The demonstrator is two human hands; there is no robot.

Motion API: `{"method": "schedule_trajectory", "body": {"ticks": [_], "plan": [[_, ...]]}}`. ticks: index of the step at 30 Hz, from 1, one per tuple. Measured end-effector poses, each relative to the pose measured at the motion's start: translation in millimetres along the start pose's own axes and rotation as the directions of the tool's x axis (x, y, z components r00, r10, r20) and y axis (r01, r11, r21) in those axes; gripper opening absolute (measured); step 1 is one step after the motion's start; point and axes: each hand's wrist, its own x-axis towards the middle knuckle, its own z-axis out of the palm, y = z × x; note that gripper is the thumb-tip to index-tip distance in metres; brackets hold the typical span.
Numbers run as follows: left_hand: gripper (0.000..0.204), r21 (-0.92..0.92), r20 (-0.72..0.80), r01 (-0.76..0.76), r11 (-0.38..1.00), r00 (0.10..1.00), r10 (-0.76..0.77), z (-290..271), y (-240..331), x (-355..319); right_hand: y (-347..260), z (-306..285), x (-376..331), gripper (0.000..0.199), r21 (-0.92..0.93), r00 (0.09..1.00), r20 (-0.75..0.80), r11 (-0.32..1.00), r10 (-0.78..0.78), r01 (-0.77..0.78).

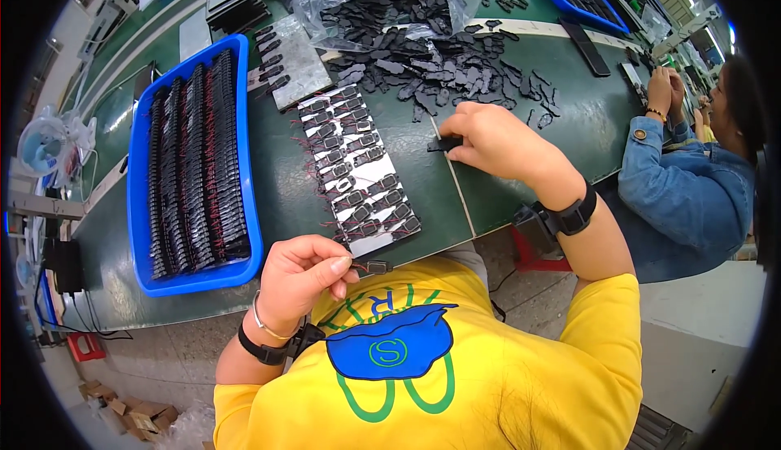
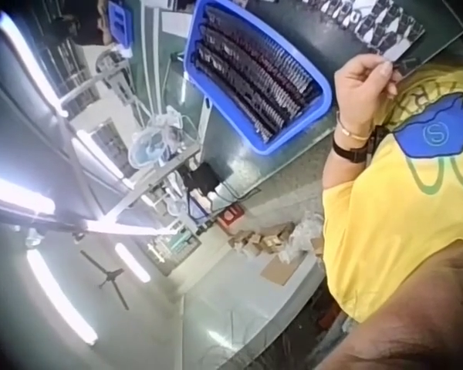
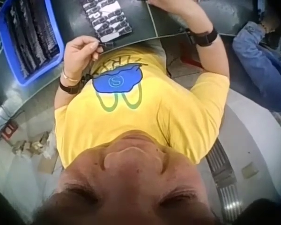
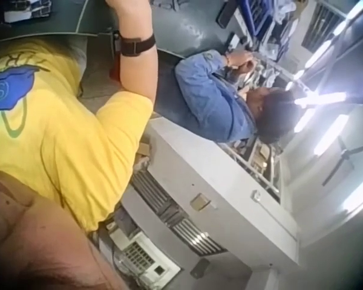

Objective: The person picks up a speaker from a blue tray, fits it into a black plastic housing by hand, and places the assembled unit onto a strip. This process is repeated for several speakers and housings.

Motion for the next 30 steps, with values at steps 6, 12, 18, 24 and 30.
{"method": "schedule_trajectory", "body": {"ticks": [6, 12, 18, 24, 30], "plan": [[0.008, -0.012, -0.022, 0.014, 1.000, 1.000, -0.014, -0.3, -1.7, -3.3, -7.8, 7.0, 7.8, 0.019, -0.142, 0.996, 0.084, 0.990, 0.023, -0.011], [0.010, 0.023, -0.125, 0.045, 0.999, 0.991, -0.041, 6.0, 0.9, -0.3, -10.5, 20.0, -2.0, 0.022, 0.018, 0.996, -0.086, 1.000, -0.013, 0.015], [0.011, 0.031, -0.153, 0.074, 0.997, 0.986, -0.068, 8.4, -0.8, 4.0, -59.9, 29.4, -40.7, 0.022, 0.624, 0.953, -0.248, 0.781, 0.175, 0.019], [0.011, 0.022, -0.153, 0.082, 0.996, 0.985, -0.077, 11.9, -3.6, 4.3, -108.0, 37.3, -40.6, 0.029, 0.303, 0.891, -0.415, 0.895, -0.185, 0.327], [0.011, 0.004, -0.137, 0.073, 0.997, 0.988, -0.072, 12.8, -8.3, 2.6, -116.4, 46.0, -40.5, 0.032, 0.219, 0.862, -0.443, 0.902, -0.247, 0.372]]}}
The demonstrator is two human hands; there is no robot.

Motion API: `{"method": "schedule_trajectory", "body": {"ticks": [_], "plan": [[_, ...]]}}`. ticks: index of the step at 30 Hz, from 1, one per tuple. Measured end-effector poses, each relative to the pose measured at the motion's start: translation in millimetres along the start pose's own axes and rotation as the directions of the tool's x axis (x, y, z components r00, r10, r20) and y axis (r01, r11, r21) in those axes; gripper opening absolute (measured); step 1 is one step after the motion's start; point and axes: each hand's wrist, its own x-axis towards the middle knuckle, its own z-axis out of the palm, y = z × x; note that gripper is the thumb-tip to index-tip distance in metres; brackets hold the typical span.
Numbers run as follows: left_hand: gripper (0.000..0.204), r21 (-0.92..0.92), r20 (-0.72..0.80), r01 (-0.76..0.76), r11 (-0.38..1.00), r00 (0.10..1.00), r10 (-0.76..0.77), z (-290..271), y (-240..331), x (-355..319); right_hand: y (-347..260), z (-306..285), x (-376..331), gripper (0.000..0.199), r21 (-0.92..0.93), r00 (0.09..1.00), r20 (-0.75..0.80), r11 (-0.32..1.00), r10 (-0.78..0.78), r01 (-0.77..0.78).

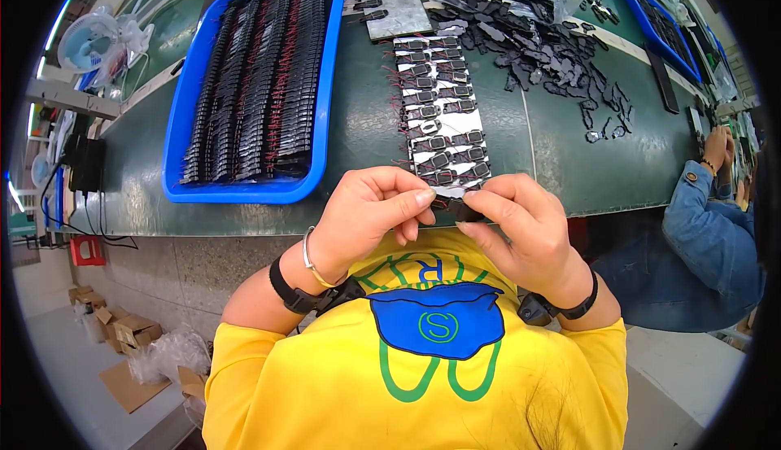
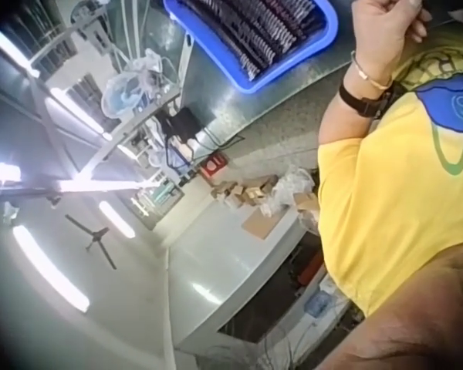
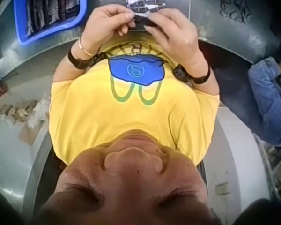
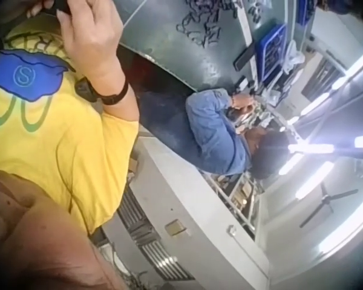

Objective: The person picks up a speaker from a blue tray, fits it into a black plastic housing by hand, and places the assembled unit onto a strip. This process is repeated for several speakers and housings.

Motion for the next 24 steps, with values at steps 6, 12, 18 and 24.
{"method": "schedule_trajectory", "body": {"ticks": [6, 12, 18, 24], "plan": [[0.012, 0.005, 0.020, 0.004, 1.000, 1.000, -0.005, 4.1, -0.7, 0.9, -7.6, 6.3, -5.9, 0.032, -0.145, 0.999, -0.023, 0.989, -0.027, 0.023], [0.012, -0.067, 0.044, 0.010, 0.998, 0.999, -0.007, 5.2, -3.3, -1.4, -9.2, 8.6, -10.8, 0.032, -0.157, 1.000, -0.027, 0.988, 0.009, -0.013], [0.012, -0.080, 0.043, -0.004, 0.997, 0.999, 0.008, 5.0, -4.5, -2.7, -7.2, 12.7, -11.4, 0.032, -0.164, 0.999, -0.044, 0.986, 0.003, -0.010], [0.011, -0.089, 0.057, -0.017, 0.996, 0.998, 0.022, 1.9, -6.5, -3.6, -7.3, 14.2, -9.3, 0.032, -0.163, 1.000, -0.028, 0.987, -0.012, 0.007]]}}
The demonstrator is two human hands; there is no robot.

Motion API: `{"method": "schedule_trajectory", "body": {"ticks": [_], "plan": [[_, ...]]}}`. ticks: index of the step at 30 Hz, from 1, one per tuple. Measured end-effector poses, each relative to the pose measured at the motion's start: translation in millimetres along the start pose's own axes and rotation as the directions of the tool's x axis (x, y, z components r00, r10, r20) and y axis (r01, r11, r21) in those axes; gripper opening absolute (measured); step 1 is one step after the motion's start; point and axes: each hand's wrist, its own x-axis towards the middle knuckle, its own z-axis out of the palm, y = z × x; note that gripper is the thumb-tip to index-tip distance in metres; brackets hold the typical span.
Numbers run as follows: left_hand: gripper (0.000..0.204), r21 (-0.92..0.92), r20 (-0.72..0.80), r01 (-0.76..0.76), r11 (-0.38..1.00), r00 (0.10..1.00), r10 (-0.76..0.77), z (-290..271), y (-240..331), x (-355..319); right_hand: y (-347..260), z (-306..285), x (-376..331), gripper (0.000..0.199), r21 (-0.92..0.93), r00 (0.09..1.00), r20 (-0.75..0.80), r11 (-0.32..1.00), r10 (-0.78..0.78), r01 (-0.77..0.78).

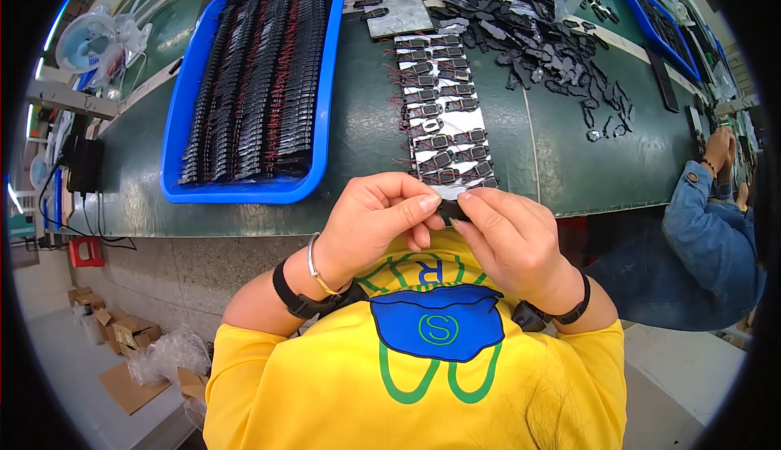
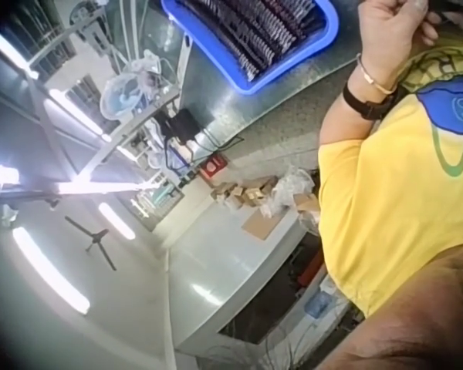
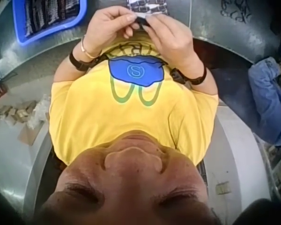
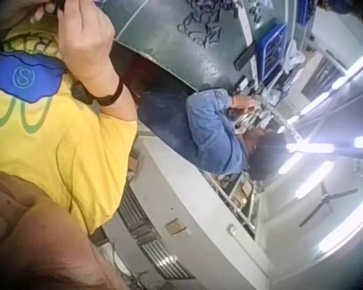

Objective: The person picks up a speaker from a blue tray, fits it into a black plastic housing by hand, and places the assembled unit onto a strip. This process is repeated for several speakers and housings.

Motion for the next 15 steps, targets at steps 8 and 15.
{"method": "schedule_trajectory", "body": {"ticks": [8, 15], "plan": [[0.011, 0.024, -0.005, -0.057, 0.998, 0.998, 0.057, 2.0, 0.1, -4.4, -0.9, 3.4, -0.2, 0.032, 0.008, 1.000, -0.022, 1.000, -0.007, 0.007], [0.011, 0.050, 0.000, -0.082, 0.995, 0.997, 0.083, 3.7, -0.6, -7.2, -0.3, 2.9, 0.2, 0.033, 0.005, 0.999, -0.036, 1.000, -0.029, 0.030]]}}
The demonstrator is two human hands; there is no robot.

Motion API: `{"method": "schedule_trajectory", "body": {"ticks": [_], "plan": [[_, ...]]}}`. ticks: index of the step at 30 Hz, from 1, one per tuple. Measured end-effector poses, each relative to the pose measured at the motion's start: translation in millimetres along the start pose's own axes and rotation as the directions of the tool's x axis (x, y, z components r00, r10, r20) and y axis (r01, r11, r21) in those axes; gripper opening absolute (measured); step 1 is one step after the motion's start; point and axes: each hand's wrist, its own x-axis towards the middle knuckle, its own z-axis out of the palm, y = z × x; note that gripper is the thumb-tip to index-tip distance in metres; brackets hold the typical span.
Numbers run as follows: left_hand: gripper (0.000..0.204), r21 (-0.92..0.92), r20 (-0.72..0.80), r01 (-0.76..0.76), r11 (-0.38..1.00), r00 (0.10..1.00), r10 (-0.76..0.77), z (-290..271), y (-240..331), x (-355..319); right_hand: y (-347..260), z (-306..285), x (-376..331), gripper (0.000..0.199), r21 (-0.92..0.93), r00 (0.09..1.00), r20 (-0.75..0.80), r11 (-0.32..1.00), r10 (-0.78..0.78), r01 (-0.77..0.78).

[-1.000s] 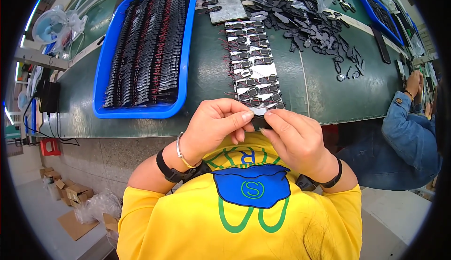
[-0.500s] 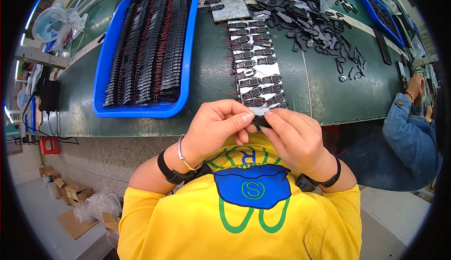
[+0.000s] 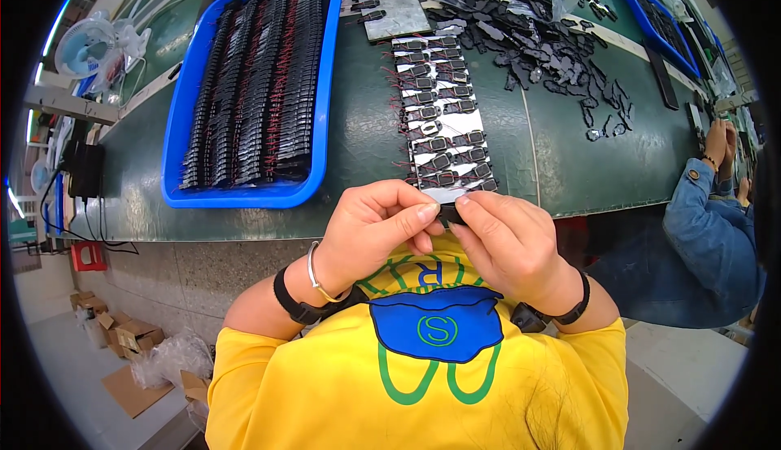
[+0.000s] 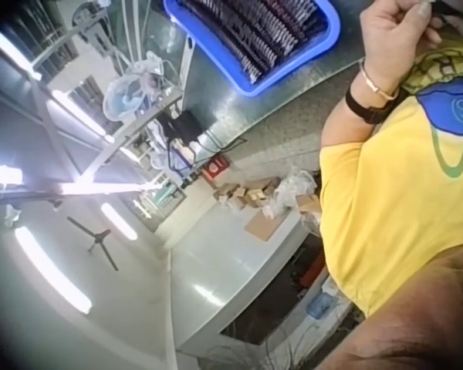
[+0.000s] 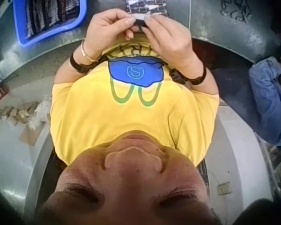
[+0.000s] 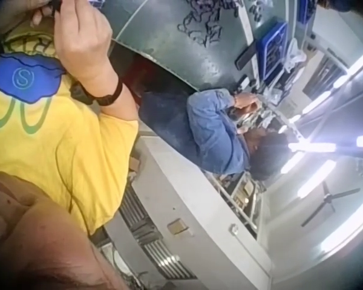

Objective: The person picks up a speaker from a blue tray, fits it into a black plastic housing by hand, and places the assembled unit onto a strip. This process is repeated for several speakers and housings.

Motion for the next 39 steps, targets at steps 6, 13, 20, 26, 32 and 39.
{"method": "schedule_trajectory", "body": {"ticks": [6, 13, 20, 26, 32, 39], "plan": [[0.008, 0.044, -0.003, -0.016, 0.999, 1.000, 0.016, 2.8, -0.1, -2.6, 1.0, 0.7, -1.2, 0.034, -0.018, 1.000, -0.006, 0.999, -0.027, 0.027], [0.013, 0.256, 0.003, -0.232, 0.938, 0.971, 0.239, 5.7, -1.8, -4.5, 0.5, 2.1, 2.1, 0.033, -0.001, 0.997, -0.060, 0.999, -0.042, 0.042], [0.013, 0.439, 0.180, -0.526, 0.728, 0.846, 0.502, -7.9, -1.3, -6.2, 6.7, -5.0, 3.0, 0.032, 0.534, 0.931, 0.107, 0.770, 0.349, -0.350], [0.014, 0.499, 0.232, -0.583, 0.642, 0.803, 0.549, -11.3, -0.9, -4.9, 9.2, -0.6, 3.1, 0.027, 0.512, 0.975, 0.076, 0.831, 0.210, -0.219], [0.016, 0.544, 0.299, -0.617, 0.569, 0.776, 0.555, -14.5, 1.1, -2.4, 11.8, 3.8, 0.6, 0.022, 0.475, 0.992, -0.012, 0.874, 0.126, -0.106], [0.018, 0.595, 0.320, -0.592, 0.543, 0.795, 0.516, -7.4, 11.9, 2.0, 13.7, 4.3, -1.6, 0.020, 0.428, 0.997, -0.039, 0.903, 0.071, -0.047]]}}
